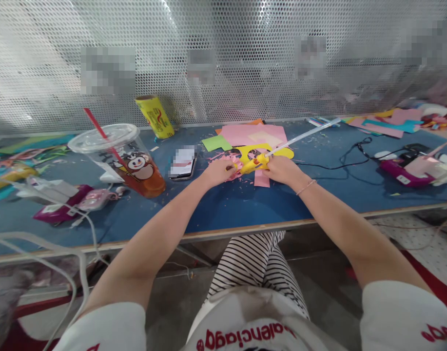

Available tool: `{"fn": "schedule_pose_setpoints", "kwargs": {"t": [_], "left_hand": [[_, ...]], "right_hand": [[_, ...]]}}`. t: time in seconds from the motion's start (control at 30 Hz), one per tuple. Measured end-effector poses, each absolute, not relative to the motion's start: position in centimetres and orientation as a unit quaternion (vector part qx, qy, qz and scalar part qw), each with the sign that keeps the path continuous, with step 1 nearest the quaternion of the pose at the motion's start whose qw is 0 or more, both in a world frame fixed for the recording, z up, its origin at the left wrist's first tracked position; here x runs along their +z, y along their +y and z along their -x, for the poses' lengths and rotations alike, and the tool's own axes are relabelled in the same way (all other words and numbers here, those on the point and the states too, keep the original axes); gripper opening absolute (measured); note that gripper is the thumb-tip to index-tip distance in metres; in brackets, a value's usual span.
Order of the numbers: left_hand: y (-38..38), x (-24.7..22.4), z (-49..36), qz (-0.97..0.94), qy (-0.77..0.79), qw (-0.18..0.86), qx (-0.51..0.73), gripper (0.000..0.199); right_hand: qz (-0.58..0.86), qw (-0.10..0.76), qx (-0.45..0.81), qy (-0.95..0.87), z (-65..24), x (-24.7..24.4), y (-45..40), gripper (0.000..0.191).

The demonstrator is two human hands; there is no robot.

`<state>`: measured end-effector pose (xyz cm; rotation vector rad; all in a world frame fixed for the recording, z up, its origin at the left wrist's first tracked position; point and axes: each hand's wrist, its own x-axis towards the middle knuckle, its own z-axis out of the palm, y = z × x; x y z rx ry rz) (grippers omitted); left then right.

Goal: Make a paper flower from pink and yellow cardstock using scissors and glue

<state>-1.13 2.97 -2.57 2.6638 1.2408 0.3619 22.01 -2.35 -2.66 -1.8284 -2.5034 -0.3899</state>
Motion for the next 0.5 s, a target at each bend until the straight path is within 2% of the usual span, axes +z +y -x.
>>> {"fn": "schedule_pose_setpoints", "kwargs": {"t": [0.17,0.27,0.5], "left_hand": [[2.7,-2.6,0.9,-0.895,0.421,0.088,0.117,0.026],[2.5,-2.6,0.8,-0.9,0.413,0.081,0.112,0.024],[2.5,-2.7,0.6,-0.915,0.393,0.029,0.084,0.026]], "right_hand": [[0.572,0.019,-0.134,-0.809,-22.3,-2.5,-2.5,0.055],[0.582,0.026,-0.128,-0.803,-23.1,-2.3,-2.2,0.057],[0.635,0.15,-0.083,-0.753,-24.5,-1.8,-1.7,0.056]]}}
